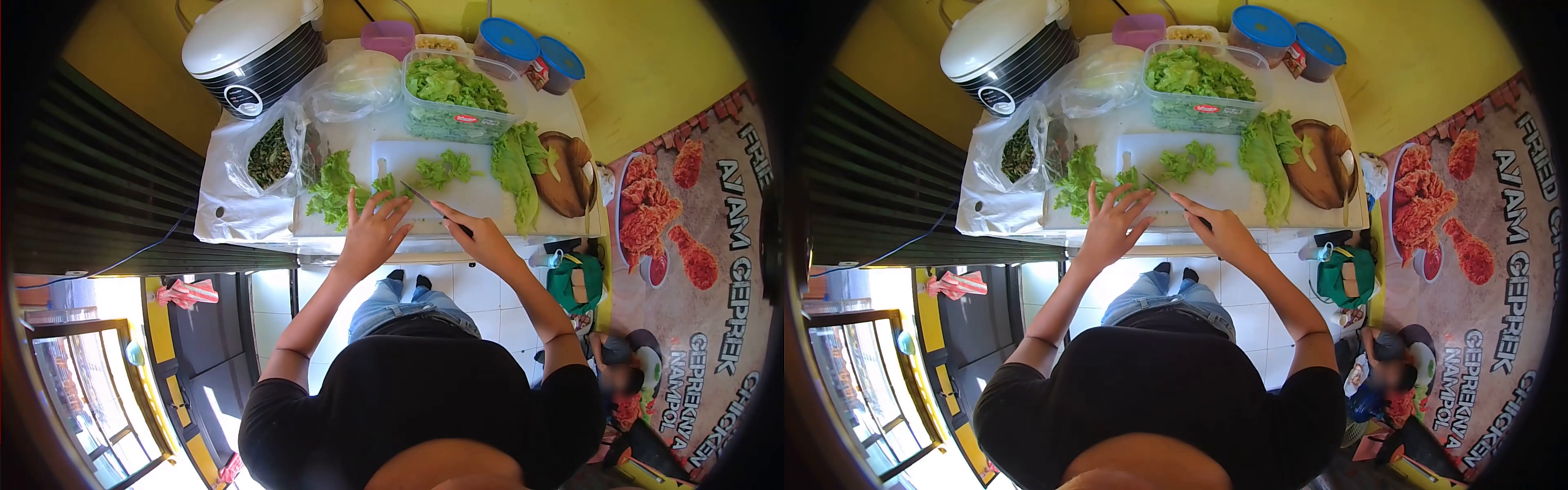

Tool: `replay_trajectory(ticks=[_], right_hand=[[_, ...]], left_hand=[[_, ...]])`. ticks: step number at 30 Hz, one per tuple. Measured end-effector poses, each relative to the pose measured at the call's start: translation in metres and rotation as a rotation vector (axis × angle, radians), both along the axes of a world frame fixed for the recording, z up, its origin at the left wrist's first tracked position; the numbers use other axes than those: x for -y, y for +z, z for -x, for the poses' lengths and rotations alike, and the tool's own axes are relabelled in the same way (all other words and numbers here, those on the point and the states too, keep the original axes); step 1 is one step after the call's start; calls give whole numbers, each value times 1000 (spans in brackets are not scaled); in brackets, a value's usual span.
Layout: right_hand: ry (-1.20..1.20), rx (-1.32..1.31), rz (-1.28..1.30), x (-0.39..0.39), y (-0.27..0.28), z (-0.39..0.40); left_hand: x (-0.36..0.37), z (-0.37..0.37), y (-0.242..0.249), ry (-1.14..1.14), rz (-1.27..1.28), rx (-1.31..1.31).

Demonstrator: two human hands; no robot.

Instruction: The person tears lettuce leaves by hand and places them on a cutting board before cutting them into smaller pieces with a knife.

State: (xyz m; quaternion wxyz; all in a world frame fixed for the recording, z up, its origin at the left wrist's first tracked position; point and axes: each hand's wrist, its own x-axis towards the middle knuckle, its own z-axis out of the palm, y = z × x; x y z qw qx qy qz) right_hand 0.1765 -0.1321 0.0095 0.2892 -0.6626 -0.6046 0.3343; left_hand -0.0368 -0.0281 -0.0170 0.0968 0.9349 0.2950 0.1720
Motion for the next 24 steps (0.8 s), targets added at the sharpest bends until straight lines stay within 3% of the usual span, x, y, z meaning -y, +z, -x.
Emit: replay_trajectory(ticks=[9, 21, 24], right_hand=[[-7, 140, -35, -9, -24, 5], [-58, -39, -91, 11, -23, 8], [-113, -37, 61, 0, -11, 8]], left_hand=[[-1, -1, 0, 1, 0, 40], [-3, -1, 1, 0, 58, 32], [-4, -1, 3, -10, 51, 19]])
